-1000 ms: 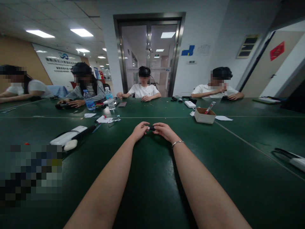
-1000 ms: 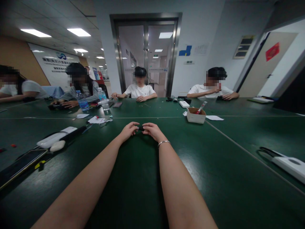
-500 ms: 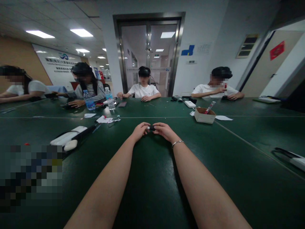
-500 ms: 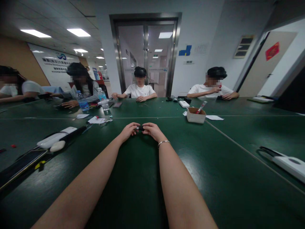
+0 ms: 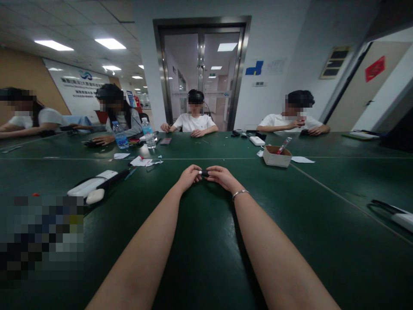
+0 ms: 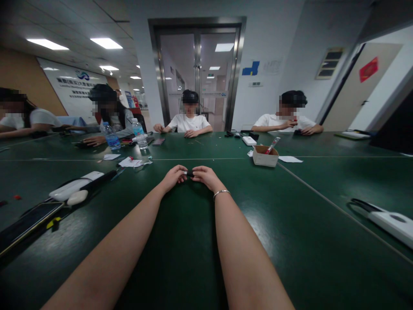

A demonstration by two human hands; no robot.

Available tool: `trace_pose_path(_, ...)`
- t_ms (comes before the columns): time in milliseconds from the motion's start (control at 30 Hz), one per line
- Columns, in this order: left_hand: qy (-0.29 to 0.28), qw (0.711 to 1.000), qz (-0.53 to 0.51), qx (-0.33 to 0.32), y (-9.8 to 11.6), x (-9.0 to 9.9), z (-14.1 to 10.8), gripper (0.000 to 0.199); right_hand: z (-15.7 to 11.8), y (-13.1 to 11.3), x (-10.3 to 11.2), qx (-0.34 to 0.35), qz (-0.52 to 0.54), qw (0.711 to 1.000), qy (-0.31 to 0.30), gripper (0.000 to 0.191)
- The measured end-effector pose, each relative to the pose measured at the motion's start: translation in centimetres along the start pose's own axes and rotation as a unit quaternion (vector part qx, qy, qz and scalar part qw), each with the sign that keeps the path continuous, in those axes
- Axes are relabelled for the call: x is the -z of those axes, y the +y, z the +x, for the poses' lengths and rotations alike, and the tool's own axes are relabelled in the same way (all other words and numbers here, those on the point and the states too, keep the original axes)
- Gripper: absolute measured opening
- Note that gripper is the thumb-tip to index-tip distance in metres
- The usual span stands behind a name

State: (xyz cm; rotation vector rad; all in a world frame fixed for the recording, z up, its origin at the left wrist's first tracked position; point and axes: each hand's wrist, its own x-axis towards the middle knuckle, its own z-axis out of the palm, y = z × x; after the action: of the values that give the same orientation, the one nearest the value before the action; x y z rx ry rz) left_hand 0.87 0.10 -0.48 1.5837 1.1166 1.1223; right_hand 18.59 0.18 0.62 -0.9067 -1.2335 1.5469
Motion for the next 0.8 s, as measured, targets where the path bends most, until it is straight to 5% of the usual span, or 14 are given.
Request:
trace_pose_path(200, 0.029, 0.999, 0.004, -0.020, 0.0, 0.1, -0.3, 0.019, 0.8, 1.1, -0.6, 0.097, -0.211, 0.972, 0.026, 0.023)
trace_pose_path(400, 0.029, 0.989, 0.131, -0.058, 0.1, -0.3, -0.3, 0.023, 0.3, 1.9, -2.6, 0.167, -0.471, 0.862, 0.081, 0.018)
trace_pose_path(500, 0.005, 0.972, 0.225, -0.063, 1.5, 0.7, -1.0, 0.020, -1.5, -0.3, -3.2, 0.132, -0.581, 0.803, 0.010, 0.017)
trace_pose_path(600, -0.070, 0.963, 0.259, -0.027, 3.9, 4.0, -3.9, 0.022, -5.7, -5.0, -1.9, 0.089, -0.636, 0.753, -0.146, 0.019)
trace_pose_path(633, -0.106, 0.964, 0.245, -0.002, 4.7, 5.6, -5.6, 0.024, -7.8, -7.0, -0.9, 0.094, -0.644, 0.744, -0.153, 0.022)
trace_pose_path(700, -0.165, 0.960, 0.214, 0.077, 5.9, 9.4, -9.9, 0.029, -12.9, -11.1, 2.4, 0.108, -0.665, 0.727, -0.133, 0.030)
trace_pose_path(800, -0.157, 0.944, 0.210, 0.199, 6.8, 15.4, -17.7, 0.034, -21.6, -15.9, 9.7, 0.133, -0.707, 0.695, -0.010, 0.035)
